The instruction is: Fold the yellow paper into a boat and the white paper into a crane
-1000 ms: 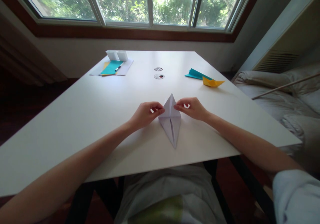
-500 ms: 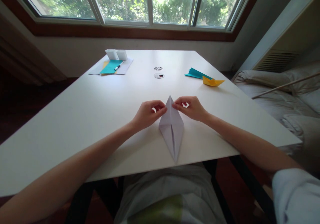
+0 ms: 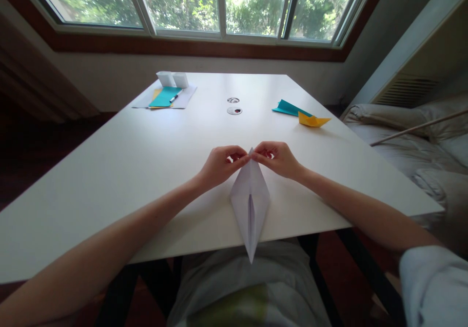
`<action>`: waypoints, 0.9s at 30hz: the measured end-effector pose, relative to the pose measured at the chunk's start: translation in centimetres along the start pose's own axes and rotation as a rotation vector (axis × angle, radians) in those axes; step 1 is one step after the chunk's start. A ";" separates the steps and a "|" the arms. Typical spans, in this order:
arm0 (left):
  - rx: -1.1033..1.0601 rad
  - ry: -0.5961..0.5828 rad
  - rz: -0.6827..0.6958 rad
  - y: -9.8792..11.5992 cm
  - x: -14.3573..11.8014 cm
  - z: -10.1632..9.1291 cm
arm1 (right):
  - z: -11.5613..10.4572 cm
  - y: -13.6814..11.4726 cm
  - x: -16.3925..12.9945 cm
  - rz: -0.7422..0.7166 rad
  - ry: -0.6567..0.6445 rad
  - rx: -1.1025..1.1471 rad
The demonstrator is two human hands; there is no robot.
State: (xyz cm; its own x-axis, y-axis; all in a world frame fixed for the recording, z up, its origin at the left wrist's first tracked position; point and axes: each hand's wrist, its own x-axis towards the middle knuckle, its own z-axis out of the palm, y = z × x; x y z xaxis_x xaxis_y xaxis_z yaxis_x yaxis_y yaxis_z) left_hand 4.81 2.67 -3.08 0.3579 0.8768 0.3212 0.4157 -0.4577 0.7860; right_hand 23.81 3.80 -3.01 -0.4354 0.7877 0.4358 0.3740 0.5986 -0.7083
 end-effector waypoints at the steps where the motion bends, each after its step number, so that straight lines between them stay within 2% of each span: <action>1: -0.008 -0.021 -0.003 0.0 0.0 0.0 | 0.0 0.0 0.0 0.004 0.001 0.009; 9: -0.005 -0.178 -0.038 -0.5 -0.2 -0.3 | -0.7 1.0 0.1 0.054 0.146 0.050; 11: 0.003 -0.150 -0.039 -0.7 -0.1 -0.3 | -0.7 1.3 0.1 0.082 0.113 0.080; 16: 0.012 0.048 -0.080 -1.0 0.2 -0.6 | -0.8 1.8 0.0 0.106 -0.128 0.026; 19: 0.013 0.095 -0.110 -1.1 0.2 -0.8 | -0.9 2.0 0.0 0.083 -0.174 -0.040; 24: -0.109 -0.069 -0.190 -1.6 0.2 -0.9 | -0.9 2.4 0.1 0.118 -0.093 -0.102; 27: -0.117 -0.087 -0.202 -1.7 0.0 -1.0 | -0.8 2.4 0.1 0.132 -0.082 -0.117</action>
State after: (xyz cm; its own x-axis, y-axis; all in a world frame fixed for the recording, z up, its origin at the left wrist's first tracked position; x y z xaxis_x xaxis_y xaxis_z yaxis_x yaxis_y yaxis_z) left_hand 3.25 3.63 -3.92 0.3502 0.9303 0.1091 0.3878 -0.2500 0.8872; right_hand 25.30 5.44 -4.25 -0.4397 0.8489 0.2932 0.5228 0.5074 -0.6850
